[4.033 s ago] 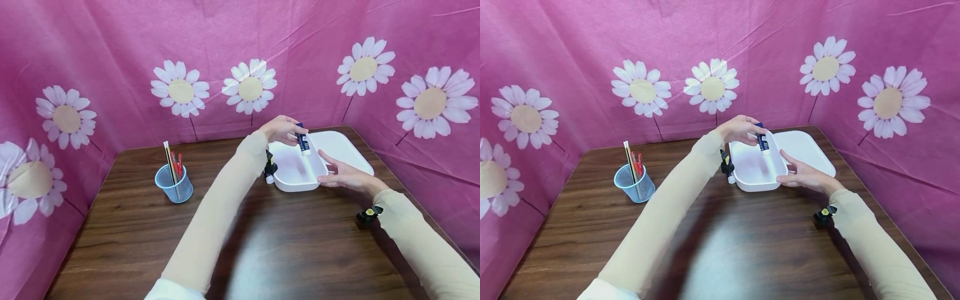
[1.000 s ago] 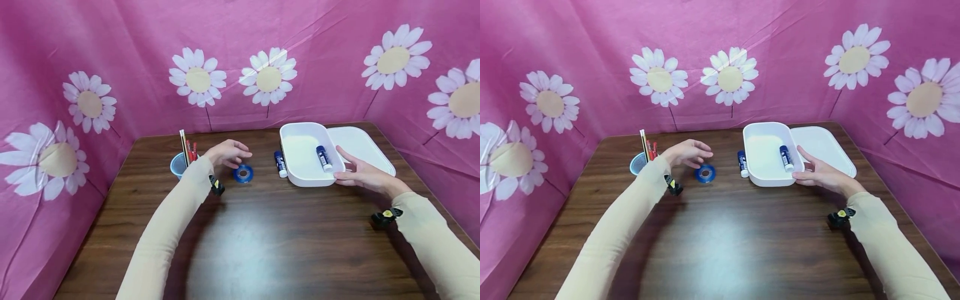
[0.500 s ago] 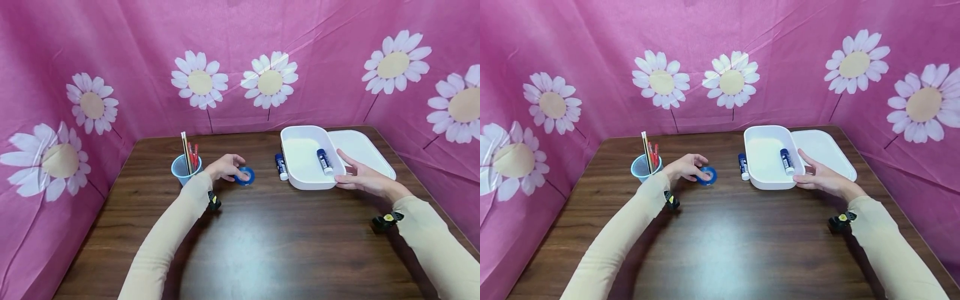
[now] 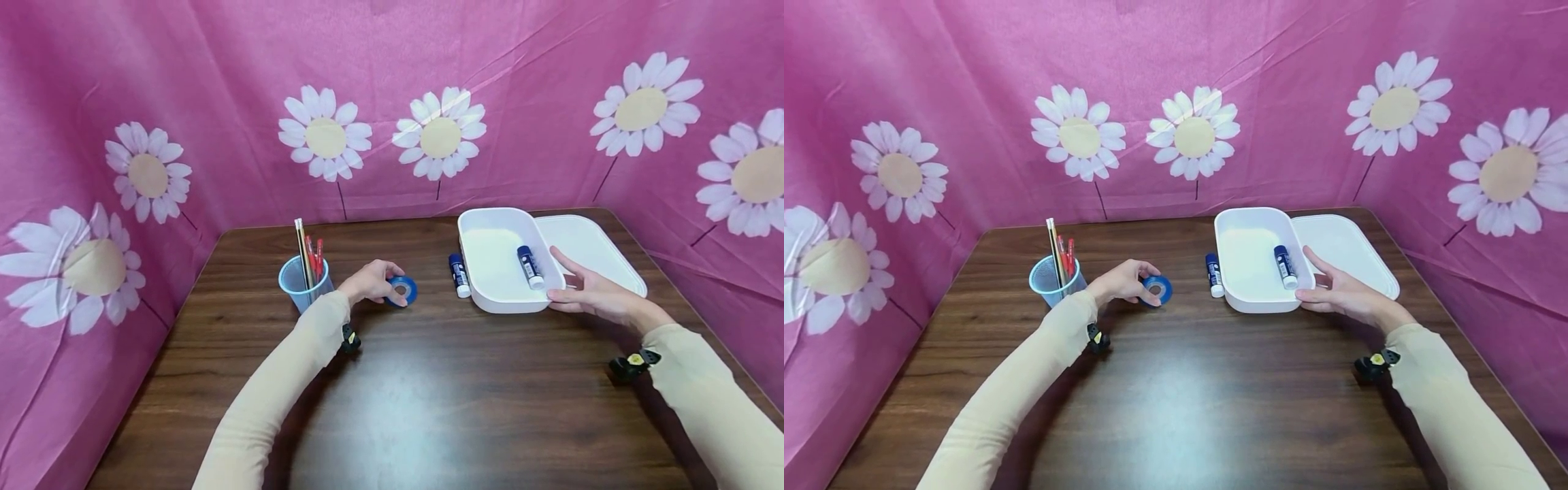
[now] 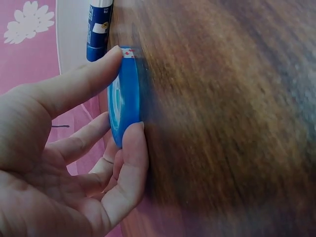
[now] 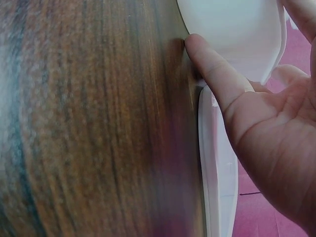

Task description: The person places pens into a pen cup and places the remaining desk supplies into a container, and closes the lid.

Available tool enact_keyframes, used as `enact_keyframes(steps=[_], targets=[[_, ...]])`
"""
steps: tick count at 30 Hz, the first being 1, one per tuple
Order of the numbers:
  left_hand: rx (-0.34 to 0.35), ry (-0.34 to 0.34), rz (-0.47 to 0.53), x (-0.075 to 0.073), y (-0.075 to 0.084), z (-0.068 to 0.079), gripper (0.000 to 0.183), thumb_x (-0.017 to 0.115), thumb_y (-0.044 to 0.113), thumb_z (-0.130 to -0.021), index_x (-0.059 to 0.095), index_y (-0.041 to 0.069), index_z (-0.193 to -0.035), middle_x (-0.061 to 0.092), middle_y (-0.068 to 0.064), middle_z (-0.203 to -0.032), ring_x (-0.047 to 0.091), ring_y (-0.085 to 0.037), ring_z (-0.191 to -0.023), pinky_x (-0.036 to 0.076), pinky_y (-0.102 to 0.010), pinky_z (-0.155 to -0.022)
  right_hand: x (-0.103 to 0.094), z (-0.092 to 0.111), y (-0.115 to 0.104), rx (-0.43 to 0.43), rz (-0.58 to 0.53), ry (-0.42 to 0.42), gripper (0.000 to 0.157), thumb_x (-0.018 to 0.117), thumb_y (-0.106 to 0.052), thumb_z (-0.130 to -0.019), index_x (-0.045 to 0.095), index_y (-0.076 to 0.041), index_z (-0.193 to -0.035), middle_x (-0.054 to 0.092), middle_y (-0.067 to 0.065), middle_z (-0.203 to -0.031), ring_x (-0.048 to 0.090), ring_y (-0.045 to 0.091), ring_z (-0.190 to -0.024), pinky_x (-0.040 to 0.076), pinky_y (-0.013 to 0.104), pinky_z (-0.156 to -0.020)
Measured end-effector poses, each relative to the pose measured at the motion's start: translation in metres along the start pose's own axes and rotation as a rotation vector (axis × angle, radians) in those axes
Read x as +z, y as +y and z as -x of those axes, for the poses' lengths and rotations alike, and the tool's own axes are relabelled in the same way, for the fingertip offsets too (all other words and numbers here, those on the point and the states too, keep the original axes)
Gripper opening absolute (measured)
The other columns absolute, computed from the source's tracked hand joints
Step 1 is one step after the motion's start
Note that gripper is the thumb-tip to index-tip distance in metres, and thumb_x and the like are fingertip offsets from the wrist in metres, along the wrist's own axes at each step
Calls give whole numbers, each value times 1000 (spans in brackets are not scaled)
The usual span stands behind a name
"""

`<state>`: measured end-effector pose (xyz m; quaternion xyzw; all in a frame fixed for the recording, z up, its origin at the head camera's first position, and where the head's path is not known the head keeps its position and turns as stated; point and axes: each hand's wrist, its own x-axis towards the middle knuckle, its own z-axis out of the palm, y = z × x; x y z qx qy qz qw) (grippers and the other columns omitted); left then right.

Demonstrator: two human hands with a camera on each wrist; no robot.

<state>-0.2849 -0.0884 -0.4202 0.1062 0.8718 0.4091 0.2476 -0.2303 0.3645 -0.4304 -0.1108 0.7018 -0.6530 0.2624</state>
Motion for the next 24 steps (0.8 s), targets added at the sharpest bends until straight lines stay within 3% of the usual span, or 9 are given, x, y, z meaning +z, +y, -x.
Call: enact_keyframes(steps=[10, 18, 21, 24], targets=[[21, -1, -48, 1, 2, 2, 68, 89, 14, -80, 57, 4, -139, 55, -17, -135, 57, -27, -111, 60, -31, -71, 0, 0, 1, -9, -9, -4, 101, 58, 2, -101, -18, -27, -159, -11, 34, -160, 63, 15, -115, 50, 39, -98], [98, 30, -96, 4, 4, 0, 64, 92, 10, -74, 60, 4, -129, 61, -13, -124, 61, -23, -100, 59, -30, -67, -1, 0, 2, -12, -17, -7, 100, 58, 2, -101, -19, -27, -159, -9, 36, -159, 63, 15, -115, 49, 39, -99], [127, 30, -76, 5, 5, 0, 65, 93, 7, -72, 59, 5, -128, 61, -14, -122, 61, -24, -98, 59, -30, -67, 0, 0, 1, -11, -16, -6, 100, 58, 1, -101, -19, -26, -159, -9, 36, -159, 63, 15, -115, 49, 39, -99], [142, -5, 16, 7, 6, 0, 65, 91, 3, -73, 59, 4, -129, 60, -16, -121, 63, -25, -99, 61, -31, -69, 0, 0, 1, -13, -15, -9, 100, 58, 2, -101, -19, -26, -159, -10, 36, -160, 63, 15, -115, 49, 39, -99]])
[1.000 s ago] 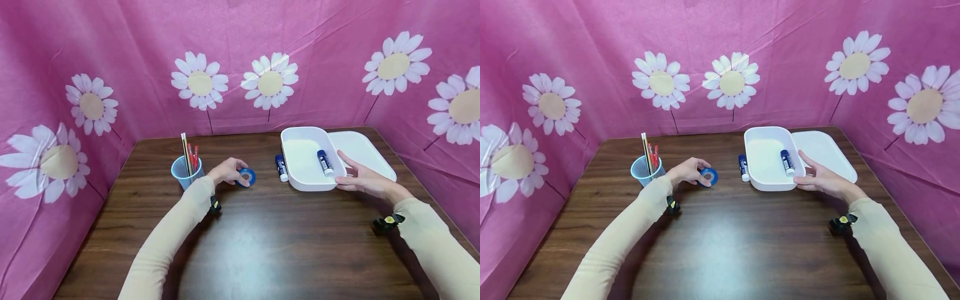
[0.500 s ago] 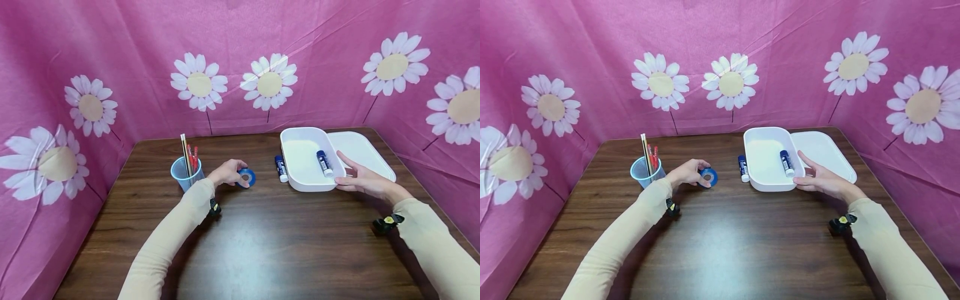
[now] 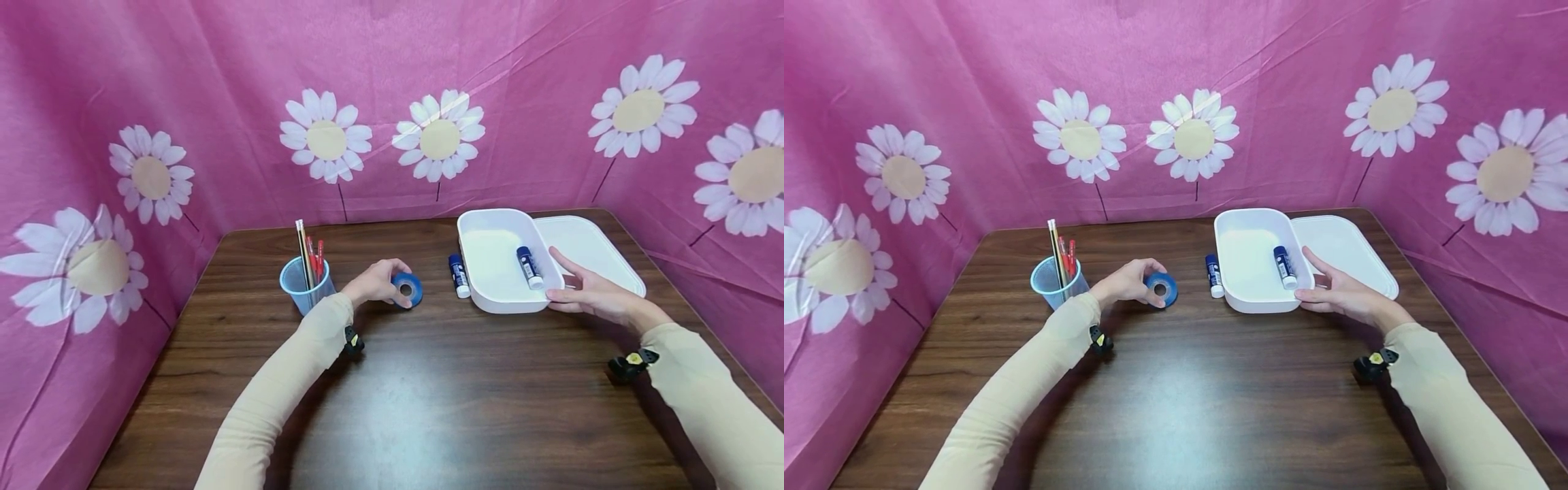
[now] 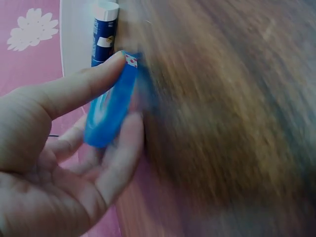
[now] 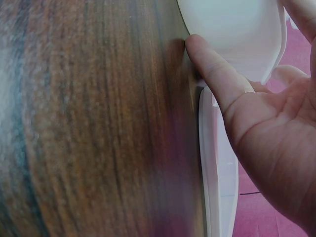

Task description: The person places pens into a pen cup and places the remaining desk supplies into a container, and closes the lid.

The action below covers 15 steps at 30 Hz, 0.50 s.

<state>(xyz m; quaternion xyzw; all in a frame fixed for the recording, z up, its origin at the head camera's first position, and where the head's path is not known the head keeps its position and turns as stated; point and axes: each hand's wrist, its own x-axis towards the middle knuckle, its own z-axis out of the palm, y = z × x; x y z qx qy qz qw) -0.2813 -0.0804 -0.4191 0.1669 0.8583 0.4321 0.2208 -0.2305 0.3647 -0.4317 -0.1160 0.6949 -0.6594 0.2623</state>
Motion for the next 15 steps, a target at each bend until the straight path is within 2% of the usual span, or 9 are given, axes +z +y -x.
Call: enact_keyframes(steps=[6, 10, 15], targets=[[13, -62, 223, 0, 6, -2, 61, 86, 0, -80, 59, 4, -135, 60, -16, -121, 64, -26, -101, 61, -38, -77, 0, 0, 1, 4, 0, 1, 100, 57, 1, -102, -19, -26, -159, -10, 35, -160, 63, 15, -115, 49, 40, -100], [27, -79, 317, 0, 14, -5, 58, 81, 1, -85, 58, 5, -138, 63, -17, -120, 68, -27, -100, 61, -42, -82, 0, 0, 1, 13, 14, 8, 100, 58, 0, -102, -19, -26, -159, -10, 35, -160, 63, 15, -115, 49, 39, -100], [17, -98, 414, -1, 24, -10, 52, 76, 2, -90, 58, 5, -139, 65, -16, -122, 70, -28, -101, 59, -41, -86, 0, 1, 0, 19, 21, 15, 100, 58, -1, -102, -19, -26, -159, -11, 34, -161, 62, 14, -115, 49, 39, -99]])
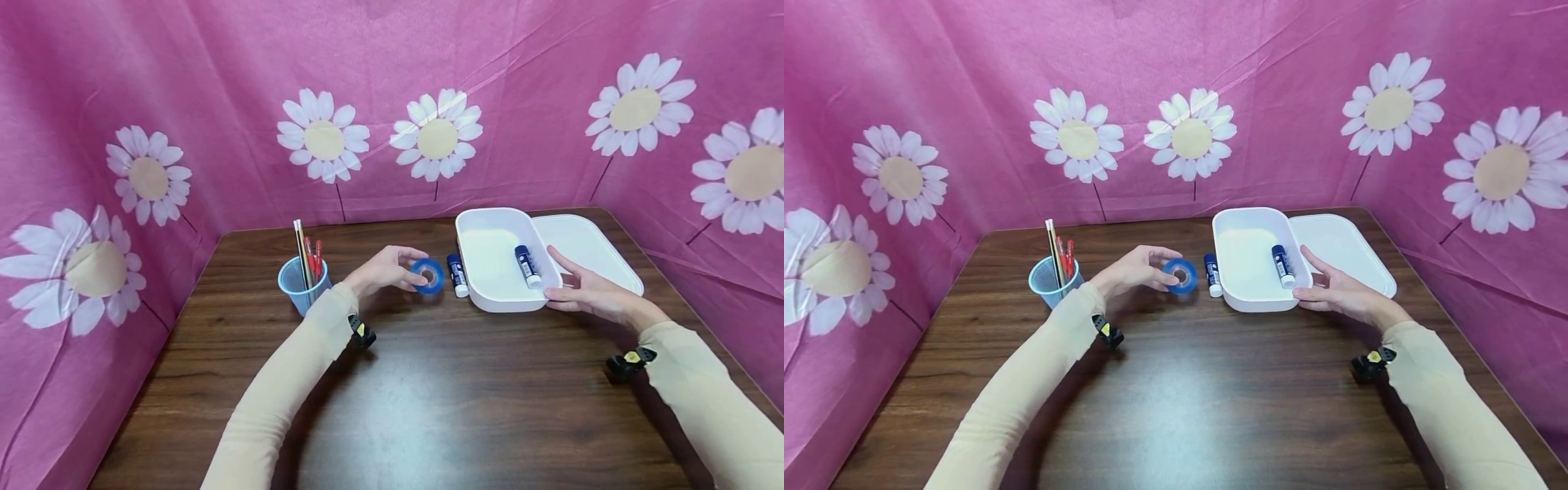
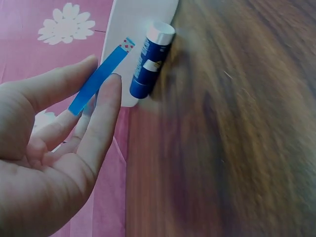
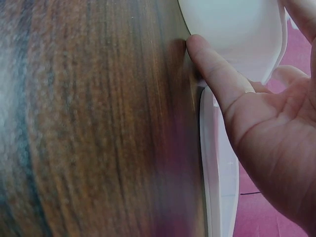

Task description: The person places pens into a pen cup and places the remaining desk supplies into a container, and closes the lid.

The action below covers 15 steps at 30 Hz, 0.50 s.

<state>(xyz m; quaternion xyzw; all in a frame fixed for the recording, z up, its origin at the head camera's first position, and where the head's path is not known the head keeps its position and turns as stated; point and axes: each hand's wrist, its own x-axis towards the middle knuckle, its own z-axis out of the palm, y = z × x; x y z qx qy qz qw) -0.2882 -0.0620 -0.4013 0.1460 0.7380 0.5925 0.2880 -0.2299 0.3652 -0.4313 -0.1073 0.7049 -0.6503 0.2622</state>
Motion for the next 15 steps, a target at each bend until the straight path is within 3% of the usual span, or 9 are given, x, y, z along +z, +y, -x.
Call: enact_keyframes(steps=[9, 15], targets=[[-4, -22, 83, 7, 14, -11, 38, 63, 8, -101, 58, 2, -138, 70, -17, -114, 71, -25, -95, 55, -50, -93, 0, 0, 0, -8, -7, -1, 99, 58, 0, -102, -19, -25, -159, -8, 36, -160, 63, 15, -114, 50, 39, -99], [8, -42, 70, 15, 26, -18, 35, 56, 5, -104, 58, -1, -138, 65, -26, -124, 71, -25, -94, 54, -50, -94, 1, 0, 0, -15, -16, -4, 99, 58, 0, -102, -19, -26, -159, -10, 34, -161, 62, 16, -117, 48, 40, -100]])
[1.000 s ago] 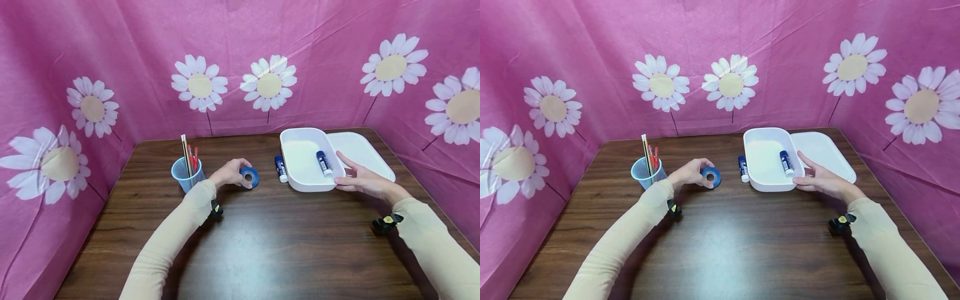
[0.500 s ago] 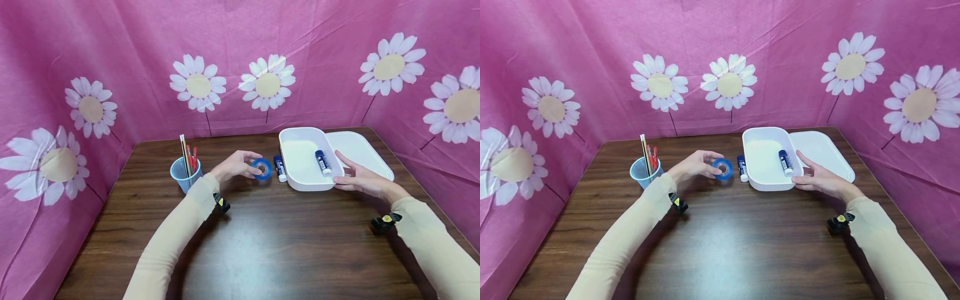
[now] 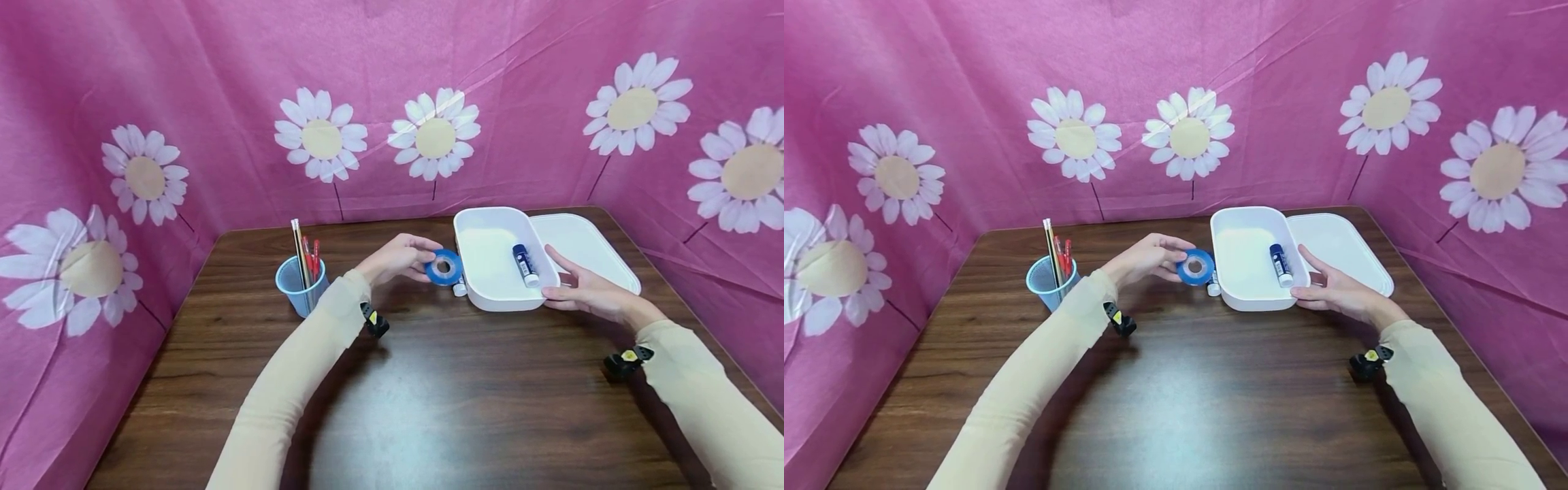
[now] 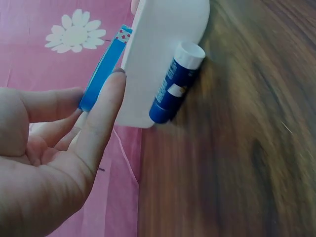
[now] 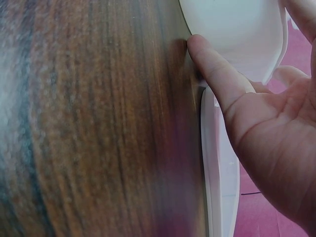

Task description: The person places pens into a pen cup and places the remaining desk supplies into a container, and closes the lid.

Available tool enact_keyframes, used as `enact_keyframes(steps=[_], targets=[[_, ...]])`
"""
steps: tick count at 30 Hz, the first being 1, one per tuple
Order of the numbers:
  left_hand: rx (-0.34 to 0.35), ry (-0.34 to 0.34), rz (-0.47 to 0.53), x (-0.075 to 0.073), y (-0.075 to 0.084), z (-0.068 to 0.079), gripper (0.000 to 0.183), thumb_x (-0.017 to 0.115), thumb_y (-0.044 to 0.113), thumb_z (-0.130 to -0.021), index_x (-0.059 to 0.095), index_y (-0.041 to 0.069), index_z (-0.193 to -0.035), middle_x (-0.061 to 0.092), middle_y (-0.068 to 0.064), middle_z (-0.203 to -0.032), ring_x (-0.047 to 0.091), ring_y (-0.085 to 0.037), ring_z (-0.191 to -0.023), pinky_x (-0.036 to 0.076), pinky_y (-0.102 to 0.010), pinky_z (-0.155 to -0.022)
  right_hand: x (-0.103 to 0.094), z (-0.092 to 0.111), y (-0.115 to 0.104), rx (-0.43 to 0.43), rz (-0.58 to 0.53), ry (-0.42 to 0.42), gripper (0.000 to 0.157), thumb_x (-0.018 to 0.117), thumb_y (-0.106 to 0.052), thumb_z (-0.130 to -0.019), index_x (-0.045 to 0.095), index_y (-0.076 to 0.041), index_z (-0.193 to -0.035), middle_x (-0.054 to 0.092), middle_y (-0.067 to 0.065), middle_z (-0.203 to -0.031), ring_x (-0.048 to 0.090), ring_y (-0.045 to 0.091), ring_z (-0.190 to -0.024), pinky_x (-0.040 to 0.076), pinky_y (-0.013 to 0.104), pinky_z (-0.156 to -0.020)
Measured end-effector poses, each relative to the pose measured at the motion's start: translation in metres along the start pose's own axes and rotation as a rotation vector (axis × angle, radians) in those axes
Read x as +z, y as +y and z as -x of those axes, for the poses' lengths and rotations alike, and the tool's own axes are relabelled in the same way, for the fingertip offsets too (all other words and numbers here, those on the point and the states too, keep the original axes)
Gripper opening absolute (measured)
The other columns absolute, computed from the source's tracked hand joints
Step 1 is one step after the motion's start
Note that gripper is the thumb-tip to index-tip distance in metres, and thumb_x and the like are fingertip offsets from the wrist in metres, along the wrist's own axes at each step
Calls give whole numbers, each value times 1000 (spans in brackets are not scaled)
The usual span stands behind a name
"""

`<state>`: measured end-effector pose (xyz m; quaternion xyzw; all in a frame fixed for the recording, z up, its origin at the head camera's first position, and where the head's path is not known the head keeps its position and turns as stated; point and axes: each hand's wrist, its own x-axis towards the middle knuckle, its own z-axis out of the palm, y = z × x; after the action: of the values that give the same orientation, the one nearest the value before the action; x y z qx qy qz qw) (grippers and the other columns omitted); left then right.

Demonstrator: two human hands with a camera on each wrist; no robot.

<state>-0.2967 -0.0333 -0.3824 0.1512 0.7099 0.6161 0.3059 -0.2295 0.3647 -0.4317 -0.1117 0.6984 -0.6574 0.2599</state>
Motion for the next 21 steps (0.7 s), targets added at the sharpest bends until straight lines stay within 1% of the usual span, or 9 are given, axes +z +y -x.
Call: enact_keyframes(steps=[6, 9, 12, 14, 16, 21], targets=[[-4, -8, 7, 12, 15, -13, 37, 49, 2, -105, 55, -1, -141, 66, -25, -123, 72, -30, -94, 52, -54, -96, 1, 0, -1, -1, -3, 0, 100, 59, -1, -102, -19, -26, -159, -11, 33, -161, 61, 16, -118, 48, 40, -100], [-8, -2, 17, 18, 24, -19, 42, 46, 1, -106, 48, 0, -147, 64, -23, -124, 71, -31, -96, 53, -53, -95, 1, 0, -2, 6, 7, 6, 100, 59, -1, -102, -18, -27, -159, -11, 32, -162, 61, 15, -117, 48, 41, -100], [-12, 9, 34, 23, 34, -25, 47, 42, 0, -106, 39, 0, -153, 59, -23, -125, 68, -30, -98, 56, -49, -92, 1, 0, -2, 15, 25, 15, 100, 60, -3, -102, -17, -28, -160, -11, 31, -162, 62, 14, -116, 49, 42, -100], [-16, 9, 43, 26, 40, -29, 49, 40, -2, -106, 36, 1, -155, 55, -23, -125, 65, -29, -98, 57, -48, -91, 1, 0, -2, 20, 33, 18, 100, 61, -4, -102, -17, -29, -160, -10, 31, -162, 62, 14, -115, 49, 42, -100], [-20, 5, 31, 28, 48, -32, 51, 40, -4, -105, 34, 2, -155, 52, -22, -126, 64, -29, -98, 57, -47, -91, 1, 0, -2, 23, 36, 21, 100, 61, -4, -101, -16, -29, -160, -9, 31, -162, 62, 14, -115, 49, 41, -99], [2, -14, -51, 30, 67, -40, 57, 42, -9, -100, 34, 2, -155, 47, -18, -136, 62, -28, -102, 57, -45, -90, 0, 1, -1, 28, 43, 29, 100, 61, -5, -101, -16, -30, -160, -9, 30, -163, 62, 13, -115, 49, 42, -99]])
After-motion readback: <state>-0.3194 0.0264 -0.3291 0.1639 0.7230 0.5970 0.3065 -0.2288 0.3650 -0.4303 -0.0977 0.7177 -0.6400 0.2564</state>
